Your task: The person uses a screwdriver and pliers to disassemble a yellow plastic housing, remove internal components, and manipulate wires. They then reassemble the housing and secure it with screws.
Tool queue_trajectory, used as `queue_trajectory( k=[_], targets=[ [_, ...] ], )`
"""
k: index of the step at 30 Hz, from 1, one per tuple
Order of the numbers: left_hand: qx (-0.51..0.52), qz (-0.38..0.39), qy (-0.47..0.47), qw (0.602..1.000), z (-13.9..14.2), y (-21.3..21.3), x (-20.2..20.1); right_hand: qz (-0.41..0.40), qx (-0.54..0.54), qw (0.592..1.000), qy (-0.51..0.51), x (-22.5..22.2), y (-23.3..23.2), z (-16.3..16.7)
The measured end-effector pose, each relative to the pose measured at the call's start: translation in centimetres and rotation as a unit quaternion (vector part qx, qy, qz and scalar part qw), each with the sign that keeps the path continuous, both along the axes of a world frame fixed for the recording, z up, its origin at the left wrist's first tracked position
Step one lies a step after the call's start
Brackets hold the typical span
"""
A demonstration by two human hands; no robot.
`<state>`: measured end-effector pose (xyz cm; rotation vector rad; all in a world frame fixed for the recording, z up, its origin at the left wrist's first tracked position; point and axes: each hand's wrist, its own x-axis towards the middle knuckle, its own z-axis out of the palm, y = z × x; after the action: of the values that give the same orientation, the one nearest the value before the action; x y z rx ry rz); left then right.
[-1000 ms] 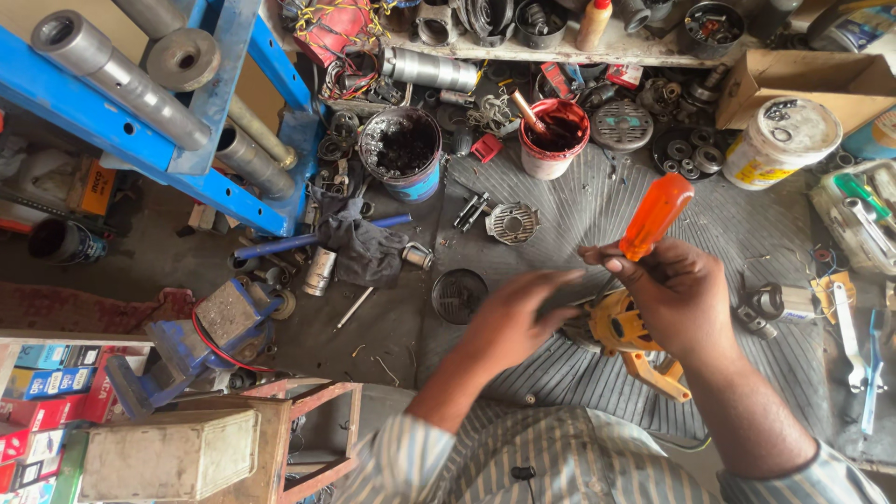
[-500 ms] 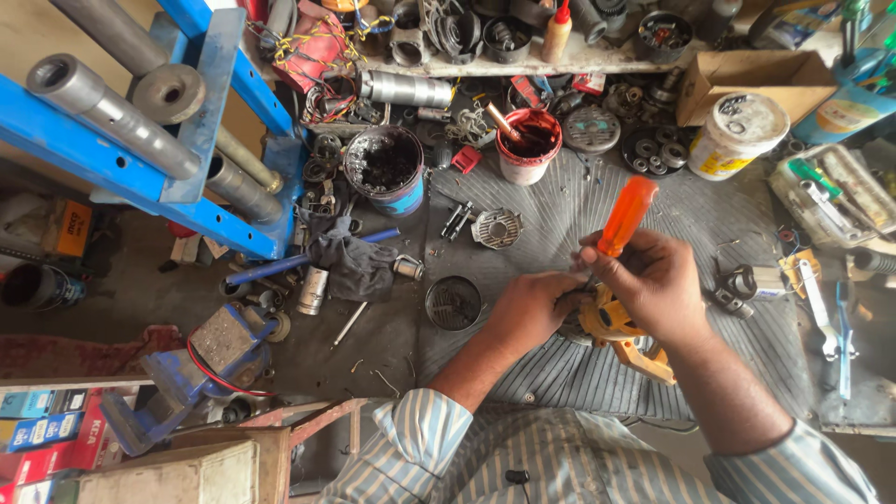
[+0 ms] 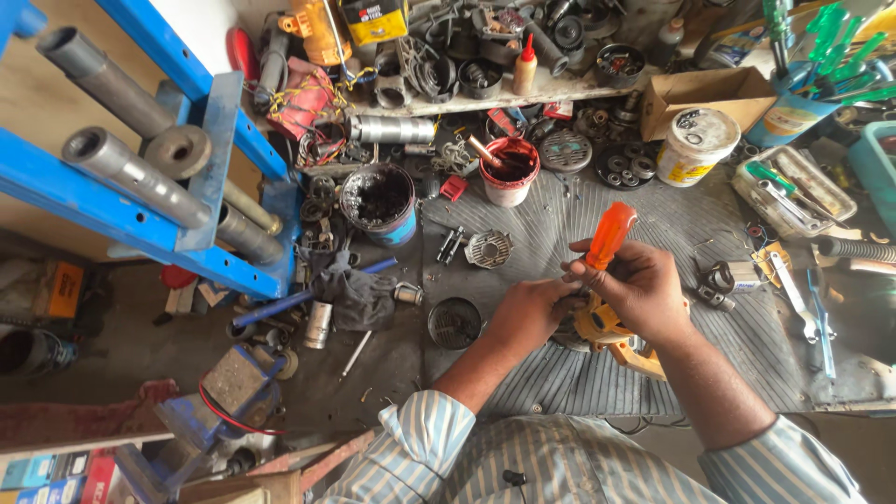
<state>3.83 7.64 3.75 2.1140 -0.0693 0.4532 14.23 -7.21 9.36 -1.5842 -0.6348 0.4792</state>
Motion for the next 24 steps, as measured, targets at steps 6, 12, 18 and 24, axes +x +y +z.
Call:
queue_trajectory(
  k=[6,12,18,24],
  targets=[
    [0.007,-0.028,0.046,0.999,-0.1,0.3,-0.2,0.028,0.034,0.998,-0.033,-0.5,-0.5,1.0],
    [0.059,-0.022,-0.075,0.995,-1.3,0.6,0.1,0.026,0.199,0.978,-0.054,-2.2,0.3,3.3],
    [-0.027,0.046,-0.049,0.997,-1.5,-0.5,-2.1,-0.071,0.128,0.989,-0.012,-4.0,1.1,3.5],
    [-0.031,0.03,-0.109,0.993,-1.9,-0.7,-2.1,0.007,0.286,0.951,0.113,-3.7,1.4,3.0]
  ],
)
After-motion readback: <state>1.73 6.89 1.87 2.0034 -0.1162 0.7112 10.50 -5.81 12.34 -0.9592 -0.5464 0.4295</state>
